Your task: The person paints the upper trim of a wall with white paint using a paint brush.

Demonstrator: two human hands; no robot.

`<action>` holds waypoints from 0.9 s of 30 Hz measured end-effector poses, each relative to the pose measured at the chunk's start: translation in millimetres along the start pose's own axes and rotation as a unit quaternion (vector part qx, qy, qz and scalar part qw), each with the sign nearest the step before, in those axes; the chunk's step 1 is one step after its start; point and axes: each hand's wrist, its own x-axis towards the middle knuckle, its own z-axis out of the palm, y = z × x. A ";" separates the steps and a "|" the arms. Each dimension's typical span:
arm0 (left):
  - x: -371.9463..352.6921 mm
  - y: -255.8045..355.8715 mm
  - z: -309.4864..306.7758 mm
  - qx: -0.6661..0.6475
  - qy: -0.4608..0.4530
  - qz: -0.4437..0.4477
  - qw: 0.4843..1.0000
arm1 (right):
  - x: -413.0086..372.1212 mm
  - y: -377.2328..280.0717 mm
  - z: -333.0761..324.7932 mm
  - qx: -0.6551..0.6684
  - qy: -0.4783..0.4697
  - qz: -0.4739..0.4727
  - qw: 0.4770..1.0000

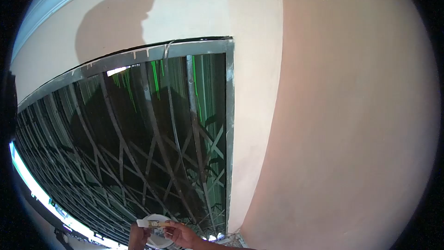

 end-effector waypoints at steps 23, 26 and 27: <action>-0.1 -6.2 6.5 0.056 -0.041 0.037 0.997 | 12.4 -51.2 204.6 -0.069 -0.186 -0.142 0.970; 25.4 -31.3 -21.7 0.025 -0.121 0.082 0.989 | -1.5 -83.2 266.5 -0.128 -0.253 -0.235 0.930; 25.5 -32.4 -24.6 0.017 -0.133 0.098 0.986 | -1.3 -95.1 282.9 -0.146 -0.244 -0.282 0.916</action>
